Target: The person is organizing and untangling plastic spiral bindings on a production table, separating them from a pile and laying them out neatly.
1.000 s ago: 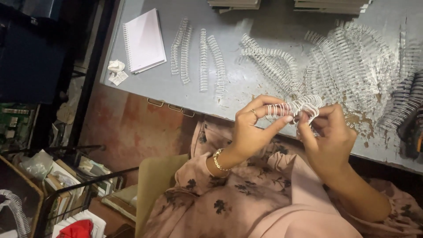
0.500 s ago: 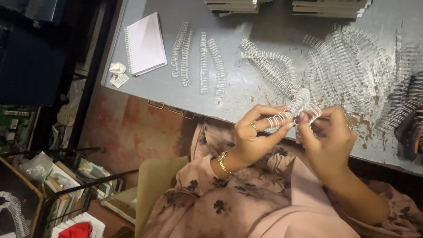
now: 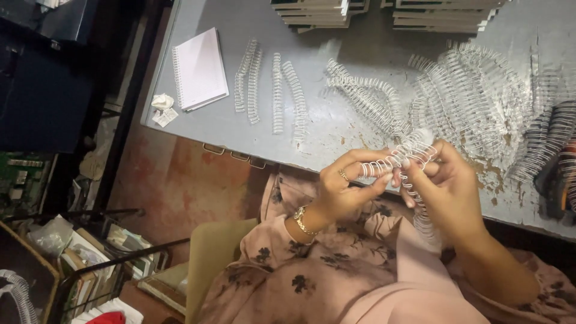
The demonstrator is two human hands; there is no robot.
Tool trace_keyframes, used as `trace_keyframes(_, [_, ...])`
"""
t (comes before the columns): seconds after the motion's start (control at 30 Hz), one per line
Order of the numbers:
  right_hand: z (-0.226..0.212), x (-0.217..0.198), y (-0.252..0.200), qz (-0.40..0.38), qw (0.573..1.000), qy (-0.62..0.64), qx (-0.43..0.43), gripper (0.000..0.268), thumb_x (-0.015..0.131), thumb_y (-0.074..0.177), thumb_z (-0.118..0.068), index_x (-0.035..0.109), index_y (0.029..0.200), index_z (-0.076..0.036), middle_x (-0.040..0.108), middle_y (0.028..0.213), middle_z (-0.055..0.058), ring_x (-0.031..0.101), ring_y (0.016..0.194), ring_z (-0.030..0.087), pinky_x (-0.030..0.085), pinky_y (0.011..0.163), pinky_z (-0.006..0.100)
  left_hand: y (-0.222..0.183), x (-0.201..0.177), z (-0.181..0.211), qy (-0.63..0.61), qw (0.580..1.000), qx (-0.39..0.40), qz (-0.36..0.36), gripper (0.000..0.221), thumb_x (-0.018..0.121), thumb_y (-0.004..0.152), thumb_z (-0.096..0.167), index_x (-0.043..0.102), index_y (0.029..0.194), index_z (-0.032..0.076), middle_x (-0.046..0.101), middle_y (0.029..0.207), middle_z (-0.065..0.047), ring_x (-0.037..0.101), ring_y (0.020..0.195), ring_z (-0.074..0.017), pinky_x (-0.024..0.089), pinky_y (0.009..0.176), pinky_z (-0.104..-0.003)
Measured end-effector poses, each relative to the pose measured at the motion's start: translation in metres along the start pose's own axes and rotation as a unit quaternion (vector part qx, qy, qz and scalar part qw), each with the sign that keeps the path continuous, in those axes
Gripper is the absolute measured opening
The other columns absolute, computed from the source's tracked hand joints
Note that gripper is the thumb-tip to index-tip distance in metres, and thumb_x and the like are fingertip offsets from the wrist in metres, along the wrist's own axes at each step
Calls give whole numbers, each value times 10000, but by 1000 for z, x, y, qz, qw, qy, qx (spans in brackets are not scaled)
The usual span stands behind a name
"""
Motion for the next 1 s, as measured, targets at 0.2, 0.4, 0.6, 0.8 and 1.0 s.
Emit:
trace_keyframes(0.2, [0, 0, -2, -17, 1000, 9, -5, 238, 563, 1030, -21, 364, 924, -96, 693, 713, 159, 541, 429, 172, 434, 387, 248, -2, -2, -10, -28, 997, 57, -51, 271, 712, 947, -51, 619, 1179, -156, 623, 1277, -229, 668, 1228, -391, 612, 1083, -389])
trace_keyframes(0.4, [1, -5, 0, -32, 999, -6, 0, 212, 581, 1016, -14, 407, 916, -82, 713, 719, 156, 569, 427, 179, 456, 370, 249, 7, -10, -2, 44, 978, 164, -117, 301, 722, 943, -75, 602, 1189, -199, 603, 1305, -292, 679, 1203, -417, 634, 1051, -406])
trace_keyframes(0.6, [-5, -13, 1, -30, 993, -100, 54, 186, 615, 1002, 3, 484, 884, -59, 736, 689, 158, 564, 423, 183, 429, 376, 278, 11, -10, -8, 68, 970, 144, -184, 224, 479, 1077, -34, 575, 1242, -150, 641, 1273, -294, 654, 1238, -419, 583, 1121, -496])
trace_keyframes(0.8, [2, -19, 4, -87, 995, -49, 28, 160, 604, 998, -23, 474, 919, -72, 726, 666, 145, 560, 390, 162, 433, 357, 240, 8, -5, -15, 56, 973, 141, -171, 185, 616, 1004, -21, 608, 1182, -70, 666, 1231, -228, 651, 1236, -399, 586, 1097, -502])
trace_keyframes(1.0, [-4, -11, -5, -23, 976, -206, -61, 156, 632, 1001, -19, 515, 902, -48, 690, 642, 94, 622, 438, 145, 505, 376, 233, 15, -2, 13, 19, 997, 33, -61, 291, 749, 912, 154, 663, 1112, -39, 679, 1187, -178, 660, 1228, -358, 580, 1130, -463])
Point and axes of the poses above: each hand's wrist, its own y-axis towards the middle knuckle, its own x-axis out of the palm, z = x × y, the point moved 4 cm from there along y, towards the middle knuckle
